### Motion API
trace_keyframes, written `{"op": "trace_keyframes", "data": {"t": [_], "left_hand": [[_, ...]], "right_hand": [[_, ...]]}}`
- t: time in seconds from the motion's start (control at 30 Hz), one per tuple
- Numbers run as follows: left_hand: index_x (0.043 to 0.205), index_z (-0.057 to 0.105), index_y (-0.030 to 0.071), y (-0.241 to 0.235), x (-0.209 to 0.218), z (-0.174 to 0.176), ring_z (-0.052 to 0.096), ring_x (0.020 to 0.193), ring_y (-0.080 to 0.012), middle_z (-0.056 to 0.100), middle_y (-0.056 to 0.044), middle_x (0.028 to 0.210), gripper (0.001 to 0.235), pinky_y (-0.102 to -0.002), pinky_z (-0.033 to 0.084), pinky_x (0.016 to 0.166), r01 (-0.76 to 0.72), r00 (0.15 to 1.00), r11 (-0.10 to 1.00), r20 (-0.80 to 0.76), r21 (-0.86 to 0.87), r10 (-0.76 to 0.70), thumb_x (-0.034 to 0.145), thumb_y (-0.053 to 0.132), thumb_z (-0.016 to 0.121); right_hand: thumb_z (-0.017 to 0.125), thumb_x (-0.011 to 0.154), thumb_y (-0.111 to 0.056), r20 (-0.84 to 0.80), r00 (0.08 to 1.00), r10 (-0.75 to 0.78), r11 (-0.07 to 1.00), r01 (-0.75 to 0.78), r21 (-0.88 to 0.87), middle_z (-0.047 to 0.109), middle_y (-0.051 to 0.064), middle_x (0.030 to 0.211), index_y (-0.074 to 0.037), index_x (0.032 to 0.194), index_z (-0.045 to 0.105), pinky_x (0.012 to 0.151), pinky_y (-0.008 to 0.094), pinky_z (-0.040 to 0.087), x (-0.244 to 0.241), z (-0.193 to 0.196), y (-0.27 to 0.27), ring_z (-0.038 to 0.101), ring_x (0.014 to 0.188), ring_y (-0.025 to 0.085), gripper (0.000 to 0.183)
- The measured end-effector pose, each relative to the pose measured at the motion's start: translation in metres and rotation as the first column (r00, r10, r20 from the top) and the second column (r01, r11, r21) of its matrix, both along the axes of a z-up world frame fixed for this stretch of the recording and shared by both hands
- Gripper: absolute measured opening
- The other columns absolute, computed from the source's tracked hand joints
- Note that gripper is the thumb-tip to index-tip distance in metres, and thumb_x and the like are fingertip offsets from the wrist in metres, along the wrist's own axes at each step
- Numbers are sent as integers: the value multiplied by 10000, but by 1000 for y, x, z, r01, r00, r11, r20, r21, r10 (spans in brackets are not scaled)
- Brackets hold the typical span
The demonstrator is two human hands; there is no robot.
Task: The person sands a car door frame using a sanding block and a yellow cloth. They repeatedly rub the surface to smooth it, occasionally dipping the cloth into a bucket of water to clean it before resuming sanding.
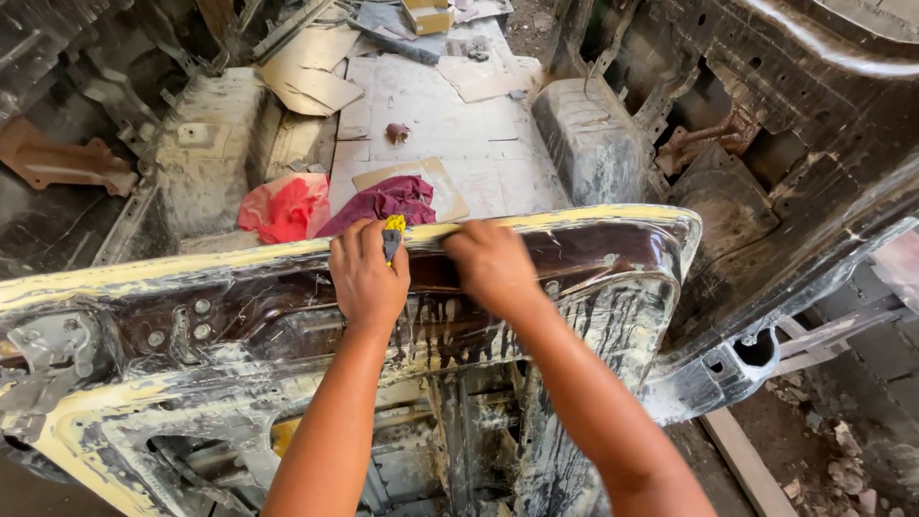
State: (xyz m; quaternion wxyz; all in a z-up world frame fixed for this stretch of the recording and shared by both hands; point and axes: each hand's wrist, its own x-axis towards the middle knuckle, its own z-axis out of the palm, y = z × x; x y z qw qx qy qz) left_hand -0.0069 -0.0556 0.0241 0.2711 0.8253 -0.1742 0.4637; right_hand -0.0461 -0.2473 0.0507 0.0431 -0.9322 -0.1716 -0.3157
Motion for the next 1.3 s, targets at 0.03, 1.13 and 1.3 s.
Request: {"op": "trace_keyframes", "data": {"t": [0.03, 1.13, 1.3], "left_hand": [[1201, 604, 85, -3, 2, -2, 570, 1081, -364, 610, -98, 1241, 359, -490, 476, 919, 2, 1000, 1000, -2, -2, -2, 899, 193, 765], [1165, 613, 70, 116, 22, -11, 597, 1157, -279, 645, -97, 1242, 351, -439, 309, 1010, -153, 987, 988, -41, 36, 154, 875, 224, 737], [1127, 596, 86, 101, 21, -10, 593, 1161, -257, 646, -78, 1226, 359, -444, 331, 1028, -113, 991, 993, -70, 29, 115, 834, 233, 741]], "right_hand": [[662, 819, -17, -2, 1000, -2, 1000, 2, -2, 660, 73, 1063, -125, 1070, 713, 891, 418, 489, -6, -1, -26, 621, 1013, 268, 277], [620, 909, -40, 100, 991, 93, 987, -105, 121, 660, 73, 1072, -119, 1089, 711, 876, 427, 476, 3, -7, 22, 610, 1004, 266, 217], [700, 945, -130, 173, 965, -200, 971, 171, 169, 650, 95, 1039, -79, 1041, 700, 837, 435, 459, -9, -5, 7, 604, 996, 300, 109]]}}
